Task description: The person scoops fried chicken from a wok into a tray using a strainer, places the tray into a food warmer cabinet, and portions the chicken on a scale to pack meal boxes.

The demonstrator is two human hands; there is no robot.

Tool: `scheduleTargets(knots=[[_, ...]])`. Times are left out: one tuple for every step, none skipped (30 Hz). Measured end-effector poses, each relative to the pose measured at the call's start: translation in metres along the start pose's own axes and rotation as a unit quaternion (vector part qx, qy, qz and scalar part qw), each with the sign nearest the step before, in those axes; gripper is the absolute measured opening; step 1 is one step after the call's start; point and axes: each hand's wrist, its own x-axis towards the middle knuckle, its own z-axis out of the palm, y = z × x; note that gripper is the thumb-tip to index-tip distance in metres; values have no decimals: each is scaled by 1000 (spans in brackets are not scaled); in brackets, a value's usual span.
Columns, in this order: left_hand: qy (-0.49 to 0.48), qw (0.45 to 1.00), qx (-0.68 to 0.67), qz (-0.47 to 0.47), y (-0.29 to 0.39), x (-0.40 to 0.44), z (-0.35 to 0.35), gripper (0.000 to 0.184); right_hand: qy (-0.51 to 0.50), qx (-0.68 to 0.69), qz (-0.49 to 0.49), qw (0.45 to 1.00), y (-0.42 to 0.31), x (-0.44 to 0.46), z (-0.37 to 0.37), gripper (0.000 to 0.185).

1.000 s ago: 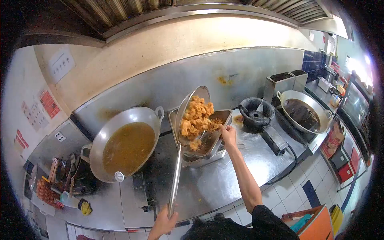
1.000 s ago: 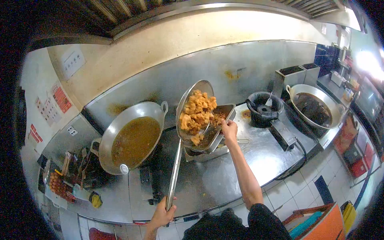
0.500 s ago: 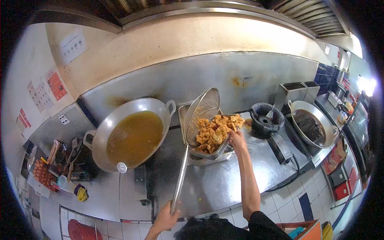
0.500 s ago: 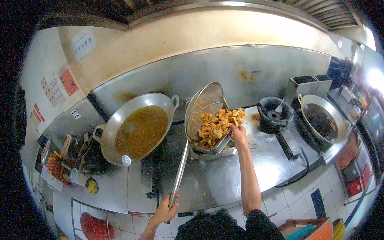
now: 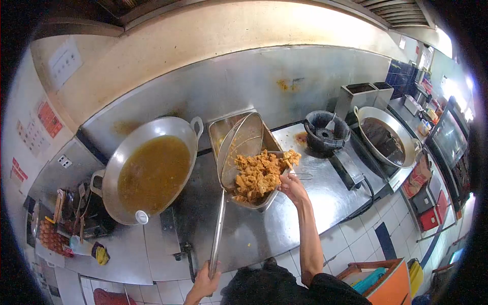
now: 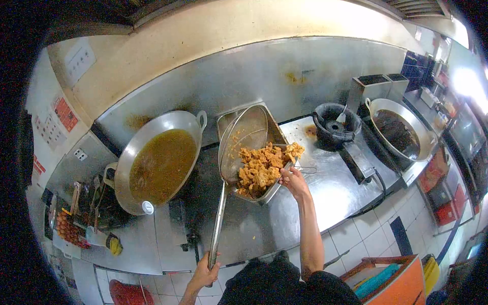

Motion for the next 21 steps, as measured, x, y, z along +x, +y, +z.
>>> scheduleTargets(knots=[[-2,1000,-17,-22,0,0,1,34,-4,8,3,1000,0,-1,-2,18],[-4,1000,-19,-22,-1,0,3,34,-2,6,4,1000,0,-3,-3,18],[3,1000,-18,-24,-3,-1,4,34,-5,11,8,1000,1,-3,-4,18],[11,999,-15,-27,-5,-1,4,35,-9,17,12,1000,3,-3,-5,18],[10,999,-14,-27,-6,-2,4,35,-8,18,12,1000,7,-2,-8,18],[19,1000,4,-8,-7,-2,3,35,-28,23,13,999,11,-1,-14,19],[28,999,20,11,-3,-2,3,34,-47,27,14,998,10,-3,-14,20],[26,999,20,11,2,-4,2,34,-45,27,14,999,11,-5,-14,20],[37,999,29,17,8,-7,-2,34,-32,31,15,999,13,-7,-13,22],[47,998,39,22,15,-11,-5,34,-19,36,17,999,15,-10,-12,23],[46,998,39,19,18,-14,-8,34,-18,36,20,999,17,-11,-14,23],[39,998,40,-1,20,-16,-11,34,-24,32,17,999,21,-10,-17,23],[32,998,41,-22,22,-19,-13,35,-30,29,14,999,24,-10,-18,24],[31,998,42,-26,26,-21,-15,35,-28,30,18,999,27,-10,-20,24],[27,998,49,-38,31,-21,-16,36,-46,38,11,998,29,-9,-23,24],[24,997,56,-50,33,-23,-17,37,-64,45,4,997,32,-7,-25,25],[24,997,57,-53,30,-24,-16,37,-50,43,0,998,36,-4,-25,28],[33,996,79,-39,25,-25,-15,37,-50,45,2,998,41,-3,-26,28],[42,994,101,-22,23,-26,-15,38,-32,55,2,998,43,-4,-23,30],[42,994,102,-20,23,-27,-14,38,-15,63,1,998,41,-4,-21,32],[47,995,81,-23,24,-29,-11,38,-19,62,-1,998,40,0,-23,32]])
